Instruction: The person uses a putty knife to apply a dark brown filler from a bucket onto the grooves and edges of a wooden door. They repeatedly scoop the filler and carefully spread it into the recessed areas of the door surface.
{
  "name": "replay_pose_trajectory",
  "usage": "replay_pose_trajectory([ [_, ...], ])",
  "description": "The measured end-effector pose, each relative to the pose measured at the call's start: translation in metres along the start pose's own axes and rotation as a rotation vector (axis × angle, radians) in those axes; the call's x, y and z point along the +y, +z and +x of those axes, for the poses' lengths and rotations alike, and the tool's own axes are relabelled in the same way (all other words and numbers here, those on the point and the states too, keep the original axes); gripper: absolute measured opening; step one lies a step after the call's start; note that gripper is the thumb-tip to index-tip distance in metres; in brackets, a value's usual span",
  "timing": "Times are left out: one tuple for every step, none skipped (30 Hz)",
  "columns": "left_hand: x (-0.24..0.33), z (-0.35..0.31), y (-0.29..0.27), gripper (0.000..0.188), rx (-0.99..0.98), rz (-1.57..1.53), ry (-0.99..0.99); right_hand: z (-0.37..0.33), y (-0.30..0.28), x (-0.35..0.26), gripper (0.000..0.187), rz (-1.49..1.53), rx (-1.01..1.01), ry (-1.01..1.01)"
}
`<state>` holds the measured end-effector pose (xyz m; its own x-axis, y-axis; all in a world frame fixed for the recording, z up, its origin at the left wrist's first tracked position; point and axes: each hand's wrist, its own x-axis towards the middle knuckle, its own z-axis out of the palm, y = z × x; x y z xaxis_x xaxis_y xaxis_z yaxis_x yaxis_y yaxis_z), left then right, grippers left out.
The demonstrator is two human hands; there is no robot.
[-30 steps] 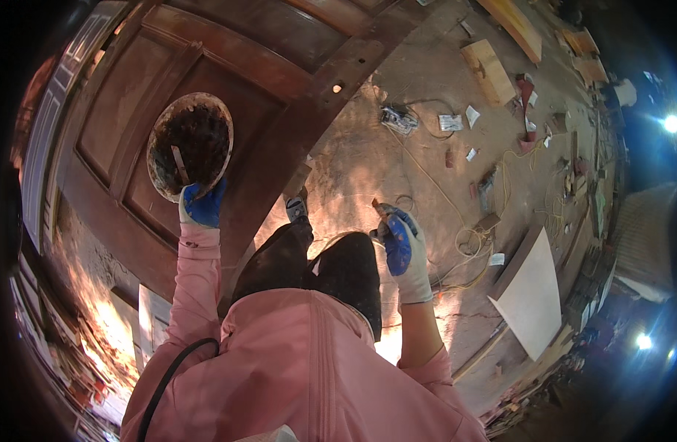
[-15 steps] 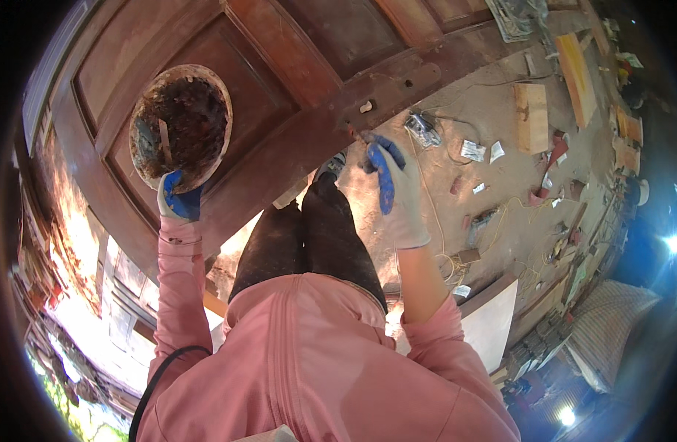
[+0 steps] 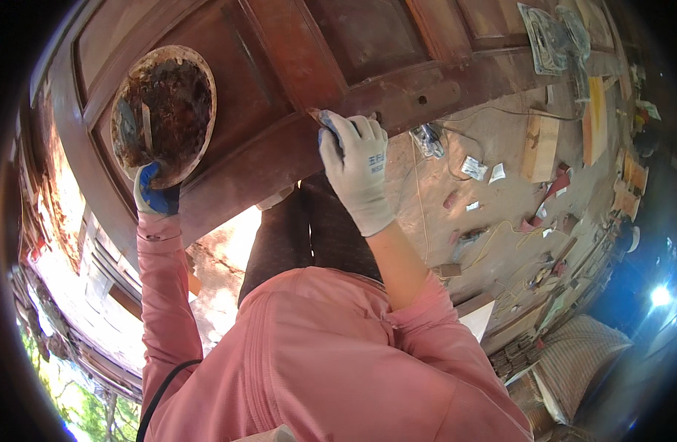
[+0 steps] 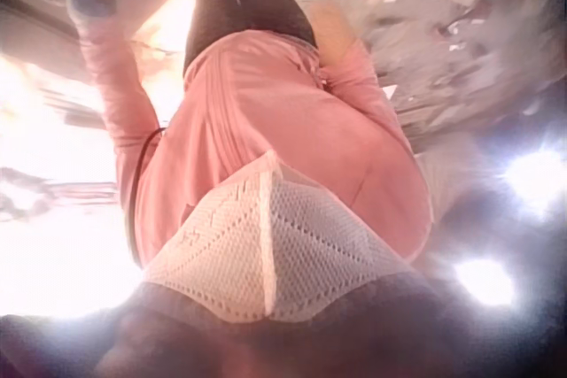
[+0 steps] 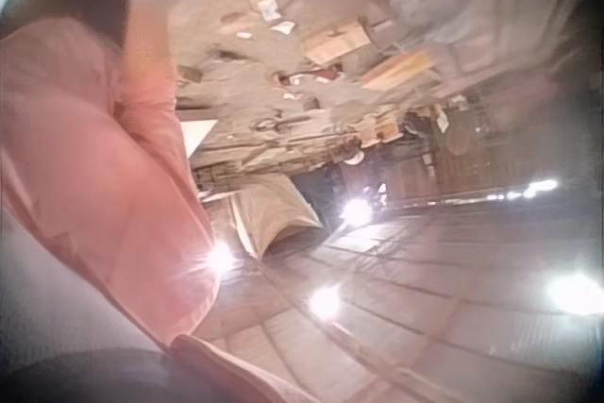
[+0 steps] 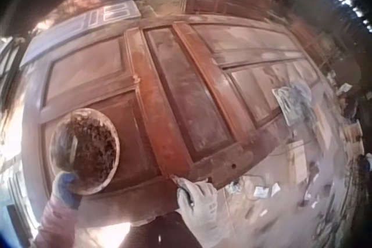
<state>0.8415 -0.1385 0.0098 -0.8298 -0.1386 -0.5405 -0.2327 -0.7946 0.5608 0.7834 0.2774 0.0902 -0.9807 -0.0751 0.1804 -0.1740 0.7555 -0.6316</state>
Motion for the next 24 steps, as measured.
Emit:
replay_pose_trajectory([
  [0.000, -0.004, 0.007, 0.018, 0.043, -0.002, -0.005, -0.002, 0.007, 0.000, 0.026, -0.030, 0.011, -0.021],
  [0.000, -0.007, 0.022, 0.013, 0.100, 0.033, 0.012, -0.004, 0.012, 0.000, 0.026, -0.062, 0.031, -0.036],
  [-0.002, -0.010, 0.038, 0.009, 0.158, 0.069, 0.028, -0.006, 0.016, 0.000, 0.026, -0.095, 0.051, -0.051],
  [-0.004, -0.012, 0.046, 0.008, 0.217, 0.106, 0.046, -0.007, 0.020, -0.002, 0.027, -0.126, 0.054, -0.058],
  [-0.003, -0.012, 0.041, 0.009, 0.198, 0.109, 0.044, -0.008, 0.023, -0.003, 0.027, -0.133, 0.068, -0.069],
  [-0.001, -0.010, 0.033, 0.009, 0.179, 0.112, 0.042, -0.008, 0.024, -0.003, 0.027, -0.140, 0.081, -0.080],
  [0.001, -0.011, 0.030, 0.009, 0.164, 0.118, 0.039, -0.010, 0.026, -0.003, 0.028, -0.144, 0.093, -0.087],
  [0.000, -0.011, 0.027, 0.009, 0.168, 0.116, 0.043, -0.011, 0.027, -0.001, 0.028, -0.123, 0.101, -0.077],
  [0.000, -0.009, 0.025, 0.009, 0.174, 0.114, 0.047, -0.011, 0.028, 0.001, 0.028, -0.102, 0.109, -0.066],
  [0.000, -0.009, 0.027, 0.010, 0.177, 0.114, 0.049, -0.012, 0.028, 0.004, 0.028, -0.082, 0.119, -0.053],
  [0.000, -0.010, 0.028, 0.010, 0.168, 0.122, 0.054, -0.014, 0.028, 0.005, 0.028, -0.080, 0.124, -0.052],
  [-0.001, -0.011, 0.030, 0.010, 0.159, 0.131, 0.060, -0.016, 0.028, 0.006, 0.028, -0.078, 0.129, -0.051],
  [-0.002, -0.012, 0.032, 0.011, 0.148, 0.138, 0.066, -0.017, 0.028, 0.007, 0.028, -0.076, 0.136, -0.051],
  [-0.001, -0.012, 0.031, 0.011, 0.146, 0.130, 0.061, -0.017, 0.029, 0.006, 0.028, -0.086, 0.114, -0.047],
  [-0.001, -0.012, 0.032, 0.011, 0.144, 0.121, 0.055, -0.017, 0.029, 0.006, 0.027, -0.117, 0.112, -0.069],
  [-0.001, -0.012, 0.030, 0.011, 0.142, 0.113, 0.051, -0.017, 0.030, 0.004, 0.027, -0.146, 0.110, -0.092],
  [-0.001, -0.012, 0.027, 0.011, 0.134, 0.143, 0.064, -0.017, 0.031, 0.003, 0.027, -0.176, 0.108, -0.115],
  [-0.001, -0.012, 0.023, 0.012, 0.125, 0.173, 0.076, -0.016, 0.032, 0.001, 0.026, -0.203, 0.115, -0.134],
  [-0.001, -0.012, 0.023, 0.012, 0.115, 0.203, 0.088, -0.015, 0.033, -0.001, 0.026, -0.232, 0.122, -0.152],
  [-0.001, -0.012, 0.022, 0.012, 0.122, 0.189, 0.077, -0.014, 0.034, -0.003, 0.025, -0.261, 0.130, -0.170],
  [-0.001, -0.012, 0.021, 0.012, 0.129, 0.175, 0.064, -0.013, 0.035, -0.004, 0.025, -0.280, 0.122, -0.167],
  [0.000, -0.013, 0.023, 0.012, 0.136, 0.162, 0.053, -0.012, 0.036, -0.006, 0.024, -0.297, 0.115, -0.164],
  [0.002, -0.013, 0.024, 0.012, 0.137, 0.151, 0.043, -0.012, 0.036, -0.007, 0.023, -0.315, 0.108, -0.160],
  [0.003, -0.014, 0.026, 0.012, 0.138, 0.140, 0.032, -0.012, 0.037, -0.008, 0.022, -0.331, 0.092, -0.172],
])
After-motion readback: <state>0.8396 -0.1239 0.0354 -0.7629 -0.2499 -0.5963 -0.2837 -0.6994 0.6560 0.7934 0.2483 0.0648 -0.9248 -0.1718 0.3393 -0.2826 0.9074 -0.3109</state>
